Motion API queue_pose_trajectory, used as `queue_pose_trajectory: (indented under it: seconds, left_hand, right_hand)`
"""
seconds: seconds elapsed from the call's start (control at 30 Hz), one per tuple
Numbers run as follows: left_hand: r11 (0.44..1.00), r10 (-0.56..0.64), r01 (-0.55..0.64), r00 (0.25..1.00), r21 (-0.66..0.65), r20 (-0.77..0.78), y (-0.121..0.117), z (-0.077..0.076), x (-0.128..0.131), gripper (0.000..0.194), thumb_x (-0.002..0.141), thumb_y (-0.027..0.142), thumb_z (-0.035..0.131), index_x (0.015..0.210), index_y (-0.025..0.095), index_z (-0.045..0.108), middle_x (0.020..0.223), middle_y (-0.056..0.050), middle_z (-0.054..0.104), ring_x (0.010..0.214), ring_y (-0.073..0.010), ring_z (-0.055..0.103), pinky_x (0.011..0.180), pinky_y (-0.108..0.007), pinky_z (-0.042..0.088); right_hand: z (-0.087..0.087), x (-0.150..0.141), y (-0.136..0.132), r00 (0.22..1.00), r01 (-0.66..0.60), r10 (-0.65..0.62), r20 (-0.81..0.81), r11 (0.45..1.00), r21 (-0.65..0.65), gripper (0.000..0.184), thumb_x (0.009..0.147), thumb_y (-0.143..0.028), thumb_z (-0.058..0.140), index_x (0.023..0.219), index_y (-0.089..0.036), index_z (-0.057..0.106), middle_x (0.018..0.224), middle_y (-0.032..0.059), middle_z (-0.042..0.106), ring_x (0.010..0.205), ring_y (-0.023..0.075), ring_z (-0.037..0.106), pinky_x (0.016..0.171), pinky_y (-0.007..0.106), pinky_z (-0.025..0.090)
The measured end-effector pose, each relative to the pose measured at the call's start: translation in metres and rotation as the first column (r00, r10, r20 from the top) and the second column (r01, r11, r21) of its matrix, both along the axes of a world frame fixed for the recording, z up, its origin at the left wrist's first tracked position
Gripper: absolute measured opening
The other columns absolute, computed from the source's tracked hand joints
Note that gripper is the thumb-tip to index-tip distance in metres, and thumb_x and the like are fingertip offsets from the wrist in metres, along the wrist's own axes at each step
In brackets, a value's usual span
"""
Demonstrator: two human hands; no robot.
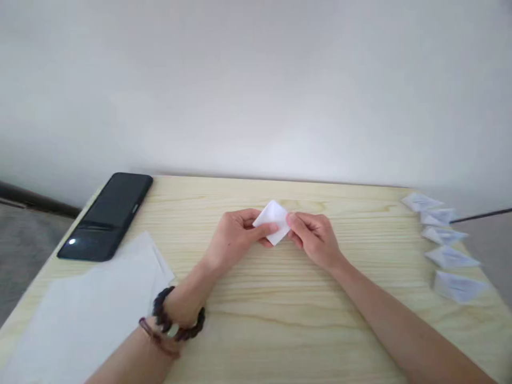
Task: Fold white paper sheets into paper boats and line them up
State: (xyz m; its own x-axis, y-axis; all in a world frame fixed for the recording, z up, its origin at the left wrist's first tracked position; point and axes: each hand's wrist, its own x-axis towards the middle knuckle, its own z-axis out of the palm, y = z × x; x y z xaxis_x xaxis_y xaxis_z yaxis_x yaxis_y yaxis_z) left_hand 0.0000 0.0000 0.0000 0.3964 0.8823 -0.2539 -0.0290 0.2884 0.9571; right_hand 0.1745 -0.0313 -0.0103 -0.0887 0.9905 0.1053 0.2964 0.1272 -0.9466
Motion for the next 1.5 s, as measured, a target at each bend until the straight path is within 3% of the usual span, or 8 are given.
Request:
queue_pose_trajectory:
  seconds: [0.13, 0.33, 0.57, 0.87, 1.07, 1.23, 1.37, 1.5]
  left_hand:
    - [0.998, -0.049, 0.051, 0.994, -0.026, 0.093, 0.001, -0.003, -0.002, 0.033, 0.080, 0.041, 0.067, 0.091, 0.010, 0.073, 0.078, -0.006, 0.074, 0.068, -0.0151, 0.067, 0.064, -0.023, 0.057]
    - [0.999, -0.042, 0.046, 0.980, -0.017, 0.195, -0.002, -0.003, -0.002, 0.031, 0.084, 0.037, 0.063, 0.093, 0.009, 0.072, 0.087, -0.008, 0.075, 0.079, -0.0181, 0.069, 0.075, -0.028, 0.058]
    - [0.993, -0.120, 0.120, 0.991, 0.008, 0.060, 0.000, -0.002, 0.000, 0.031, 0.072, 0.033, 0.076, 0.092, 0.011, 0.068, 0.079, -0.004, 0.075, 0.071, -0.0148, 0.069, 0.067, -0.022, 0.057]
    - [0.981, -0.193, 0.193, 0.981, -0.006, -0.033, -0.002, 0.002, -0.002, 0.017, 0.075, 0.027, 0.072, 0.079, 0.011, 0.068, 0.068, -0.002, 0.072, 0.058, -0.0104, 0.065, 0.058, -0.018, 0.053]
    - [0.918, -0.395, 0.396, 0.912, -0.019, -0.108, -0.001, 0.003, -0.006, 0.013, 0.079, 0.027, 0.068, 0.079, 0.014, 0.065, 0.063, 0.003, 0.067, 0.057, -0.0083, 0.063, 0.055, -0.015, 0.050]
    - [0.882, -0.469, 0.470, 0.873, -0.025, -0.135, -0.001, 0.009, -0.008, 0.012, 0.081, 0.027, 0.066, 0.080, 0.015, 0.065, 0.068, 0.002, 0.068, 0.055, -0.0070, 0.062, 0.053, -0.015, 0.049]
    - [0.905, -0.424, 0.421, 0.903, -0.058, -0.065, 0.000, 0.006, -0.007, 0.015, 0.077, 0.027, 0.070, 0.077, 0.013, 0.065, 0.069, 0.000, 0.069, 0.056, -0.0083, 0.063, 0.055, -0.017, 0.051]
    - [0.970, -0.244, 0.243, 0.970, -0.026, -0.010, 0.000, 0.003, -0.003, 0.018, 0.076, 0.028, 0.071, 0.077, 0.011, 0.065, 0.066, -0.001, 0.069, 0.054, -0.0090, 0.063, 0.054, -0.018, 0.052]
  right_hand:
    - [0.000, 0.000, 0.001, 0.999, 0.045, -0.045, -0.007, 0.999, 0.018, 0.049, 0.093, -0.045, 0.044, 0.052, -0.018, 0.047, 0.040, -0.0049, 0.040, 0.037, 0.0065, 0.035, 0.040, 0.022, 0.026]
    - [0.000, 0.000, 0.001, 1.000, 0.025, -0.025, -0.010, 0.999, 0.030, 0.049, 0.094, -0.043, 0.043, 0.052, -0.019, 0.044, 0.042, -0.0043, 0.041, 0.039, 0.0068, 0.035, 0.041, 0.023, 0.026]
    - [-0.005, 0.000, -0.001, 0.997, 0.049, -0.055, 0.056, 0.993, 0.109, 0.043, 0.094, -0.039, 0.044, 0.056, -0.019, 0.043, 0.047, -0.0058, 0.037, 0.043, 0.0067, 0.031, 0.044, 0.023, 0.024]
    - [-0.004, 0.001, 0.000, 0.998, -0.059, 0.054, 0.044, 0.990, 0.129, 0.035, 0.094, -0.032, 0.044, 0.062, -0.019, 0.042, 0.054, -0.0056, 0.036, 0.049, 0.0077, 0.033, 0.048, 0.024, 0.027]
    - [-0.004, 0.000, 0.000, 0.995, -0.083, 0.077, 0.060, 0.991, 0.108, 0.035, 0.094, -0.035, 0.044, 0.062, -0.019, 0.040, 0.055, -0.0053, 0.038, 0.050, 0.0079, 0.035, 0.047, 0.023, 0.027]
    - [-0.003, 0.000, -0.001, 0.998, -0.058, 0.057, 0.022, 0.996, 0.073, 0.037, 0.094, -0.036, 0.044, 0.061, -0.019, 0.043, 0.055, -0.0049, 0.038, 0.050, 0.0079, 0.034, 0.046, 0.023, 0.026]
    - [-0.004, 0.001, 0.000, 0.998, -0.013, 0.016, -0.054, 0.998, 0.054, 0.036, 0.093, -0.036, 0.045, 0.061, -0.019, 0.043, 0.054, -0.0049, 0.038, 0.049, 0.0082, 0.033, 0.045, 0.024, 0.025]
    - [-0.006, 0.004, 0.002, 0.992, -0.035, 0.042, -0.118, 0.997, 0.064, 0.034, 0.093, -0.035, 0.045, 0.063, -0.020, 0.044, 0.055, -0.0049, 0.038, 0.050, 0.0091, 0.035, 0.048, 0.025, 0.027]
